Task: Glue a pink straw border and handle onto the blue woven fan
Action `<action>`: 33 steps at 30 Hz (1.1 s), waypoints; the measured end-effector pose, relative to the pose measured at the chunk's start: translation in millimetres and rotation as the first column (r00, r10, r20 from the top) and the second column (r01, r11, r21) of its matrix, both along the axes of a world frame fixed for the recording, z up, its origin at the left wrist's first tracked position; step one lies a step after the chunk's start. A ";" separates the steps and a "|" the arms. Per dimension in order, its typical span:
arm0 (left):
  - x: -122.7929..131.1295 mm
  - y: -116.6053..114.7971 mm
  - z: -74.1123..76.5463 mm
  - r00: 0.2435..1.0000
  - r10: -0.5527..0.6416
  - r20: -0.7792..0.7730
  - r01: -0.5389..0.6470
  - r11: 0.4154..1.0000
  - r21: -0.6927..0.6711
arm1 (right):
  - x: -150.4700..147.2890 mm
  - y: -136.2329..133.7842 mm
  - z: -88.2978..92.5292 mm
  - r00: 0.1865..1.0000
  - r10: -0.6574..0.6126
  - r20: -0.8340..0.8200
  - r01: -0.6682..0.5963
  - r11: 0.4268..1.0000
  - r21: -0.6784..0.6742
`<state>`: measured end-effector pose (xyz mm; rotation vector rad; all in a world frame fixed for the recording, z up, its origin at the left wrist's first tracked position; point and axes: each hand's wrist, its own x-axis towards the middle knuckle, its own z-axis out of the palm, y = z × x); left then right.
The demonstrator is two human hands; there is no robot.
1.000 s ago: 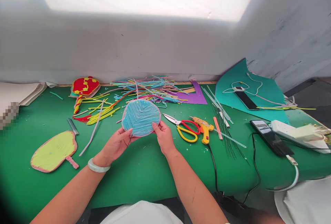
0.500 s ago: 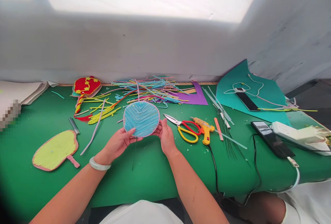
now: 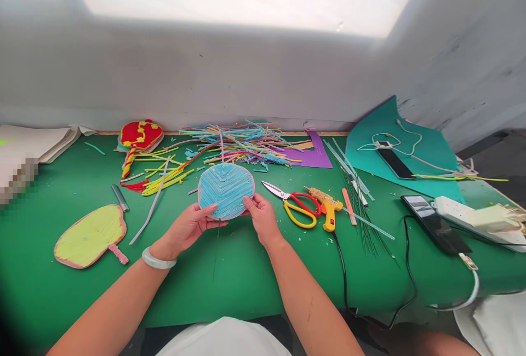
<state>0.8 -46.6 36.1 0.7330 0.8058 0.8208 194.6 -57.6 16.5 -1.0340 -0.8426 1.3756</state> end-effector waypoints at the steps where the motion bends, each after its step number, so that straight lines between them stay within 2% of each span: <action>1: 0.1 0.3 0.0 1.000 0.002 -0.003 -0.002 1.000 -0.001 | 0.0 -0.2 -0.2 1.000 0.003 0.001 -0.003 1.000 0.000; 12: 1.2 2.8 -4.0 0.997 0.079 0.010 -0.079 0.997 -0.002 | -0.3 1.0 -2.0 1.000 -0.008 0.018 0.009 0.999 -0.052; 17: -7.8 7.1 2.8 0.976 0.213 0.046 -0.214 0.977 0.022 | 1.5 3.5 -7.5 0.993 -0.053 0.104 0.062 0.994 -0.088; 21: -20.8 12.3 10.1 0.947 0.319 0.049 -0.320 0.947 0.023 | -1.0 1.5 -9.6 0.983 -0.027 0.183 0.044 0.995 -0.089; 24: -22.4 12.3 11.3 0.951 0.307 0.024 -0.307 0.952 -0.004 | -3.0 -1.9 -10.7 0.963 -0.015 0.271 0.040 0.995 -0.088; 28: -13.7 7.5 5.8 0.976 0.220 -0.005 -0.220 0.975 -0.037 | -3.4 -4.2 -12.6 0.935 -0.031 0.354 0.060 0.996 -0.072; 33: -5.8 2.2 -0.3 0.990 0.142 -0.013 -0.143 0.989 -0.048 | -2.0 -1.0 -15.7 0.922 -0.145 0.359 0.156 0.988 -0.002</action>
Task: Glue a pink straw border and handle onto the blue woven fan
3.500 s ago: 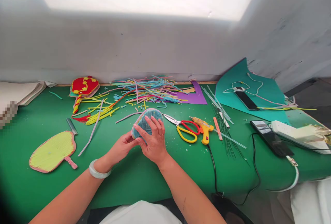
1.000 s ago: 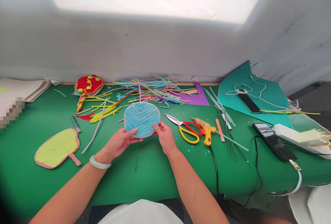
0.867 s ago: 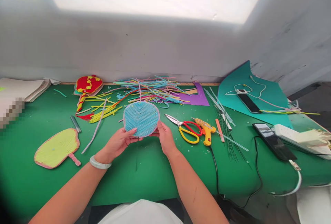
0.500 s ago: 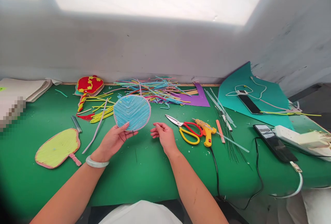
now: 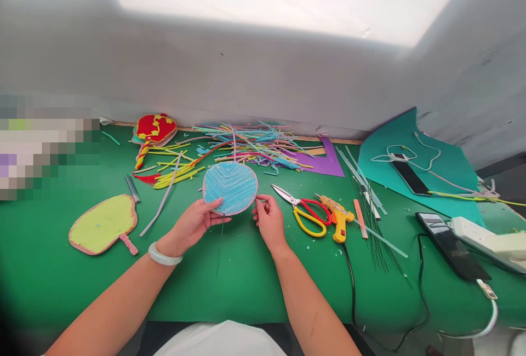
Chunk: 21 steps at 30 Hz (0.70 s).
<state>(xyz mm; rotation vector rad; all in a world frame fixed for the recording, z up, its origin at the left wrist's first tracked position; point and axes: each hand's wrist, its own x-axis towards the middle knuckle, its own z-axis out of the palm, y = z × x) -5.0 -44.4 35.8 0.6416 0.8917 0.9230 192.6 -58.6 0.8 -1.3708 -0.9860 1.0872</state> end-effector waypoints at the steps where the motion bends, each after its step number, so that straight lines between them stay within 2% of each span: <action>1: 0.7 -0.8 0.2 1.000 -0.011 -0.004 0.011 1.000 -0.004 | 0.5 0.6 -0.5 1.000 -0.021 0.000 0.021 1.000 0.015; 9: 5.3 -5.0 3.4 0.998 -0.058 -0.037 0.057 0.998 -0.029 | 0.8 1.6 -3.1 0.997 -0.070 0.034 0.069 0.997 0.042; 15: 8.5 -0.3 -13.4 0.996 -0.060 -0.064 0.056 0.997 -0.061 | 4.9 3.3 -7.5 0.972 -0.194 0.133 0.186 0.980 0.074; 19: 8.3 4.4 -22.8 0.995 -0.075 -0.062 0.070 0.993 -0.091 | 0.6 -6.0 3.6 0.934 -0.252 0.255 0.209 0.960 0.184; 21: 7.3 4.5 -24.5 0.995 -0.081 -0.051 0.076 0.993 -0.091 | -10.5 -13.1 16.0 0.924 -0.221 0.311 0.146 0.958 0.248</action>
